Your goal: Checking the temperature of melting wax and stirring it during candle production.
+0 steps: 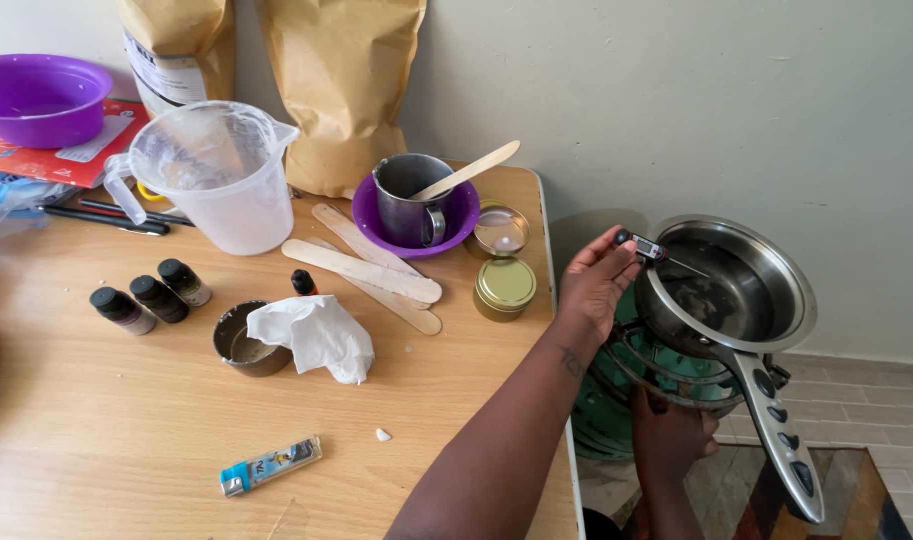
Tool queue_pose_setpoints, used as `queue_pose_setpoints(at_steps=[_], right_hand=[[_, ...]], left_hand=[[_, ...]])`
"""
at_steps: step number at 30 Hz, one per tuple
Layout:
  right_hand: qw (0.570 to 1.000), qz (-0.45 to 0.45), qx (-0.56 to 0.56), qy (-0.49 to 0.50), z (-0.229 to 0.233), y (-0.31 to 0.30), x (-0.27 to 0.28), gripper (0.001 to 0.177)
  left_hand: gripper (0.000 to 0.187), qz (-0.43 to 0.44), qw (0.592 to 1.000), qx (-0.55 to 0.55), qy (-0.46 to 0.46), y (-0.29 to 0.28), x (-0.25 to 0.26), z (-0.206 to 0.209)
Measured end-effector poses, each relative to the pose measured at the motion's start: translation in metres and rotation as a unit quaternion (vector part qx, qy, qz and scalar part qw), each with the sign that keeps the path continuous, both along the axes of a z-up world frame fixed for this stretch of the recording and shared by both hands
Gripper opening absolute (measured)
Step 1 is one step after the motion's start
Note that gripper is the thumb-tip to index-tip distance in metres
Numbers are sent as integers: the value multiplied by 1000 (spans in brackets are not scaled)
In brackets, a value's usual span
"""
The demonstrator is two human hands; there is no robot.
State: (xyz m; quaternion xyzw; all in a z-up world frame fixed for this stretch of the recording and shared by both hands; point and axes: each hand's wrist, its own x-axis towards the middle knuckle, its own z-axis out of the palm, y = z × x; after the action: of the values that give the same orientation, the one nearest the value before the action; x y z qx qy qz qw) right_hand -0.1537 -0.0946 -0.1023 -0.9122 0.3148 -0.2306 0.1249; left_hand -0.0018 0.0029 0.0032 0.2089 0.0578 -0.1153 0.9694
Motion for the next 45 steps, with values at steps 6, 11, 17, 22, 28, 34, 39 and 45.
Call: queue_pose_setpoints(at_steps=[6,11,17,22,28,34,39,45], right_hand=[[995,-13,80,60,20,3,4,49],[995,4,95,37,38,14,4,40],[990,-21,133,53,32,12,8,41],[984,-29,158,74,51,21,7,51],[976,-41,193,94,60,26,7,44],[988,-33,140,56,26,6,10,41],[981,-14,172,84,30,8,8,34],[995,-15,90,36,7,0,11,38]], left_hand=[[42,1,1000,-3,-3,0,1,-2],[42,-2,1000,-8,2,0,0,0],[41,-1,1000,-3,3,1,-1,2],[43,-2,1000,-4,3,1,-1,1],[43,-4,1000,8,10,7,-6,9],[43,-3,1000,1,1,2,-2,2],[43,-3,1000,6,8,4,-3,5],[43,1,1000,-6,3,0,2,-2]])
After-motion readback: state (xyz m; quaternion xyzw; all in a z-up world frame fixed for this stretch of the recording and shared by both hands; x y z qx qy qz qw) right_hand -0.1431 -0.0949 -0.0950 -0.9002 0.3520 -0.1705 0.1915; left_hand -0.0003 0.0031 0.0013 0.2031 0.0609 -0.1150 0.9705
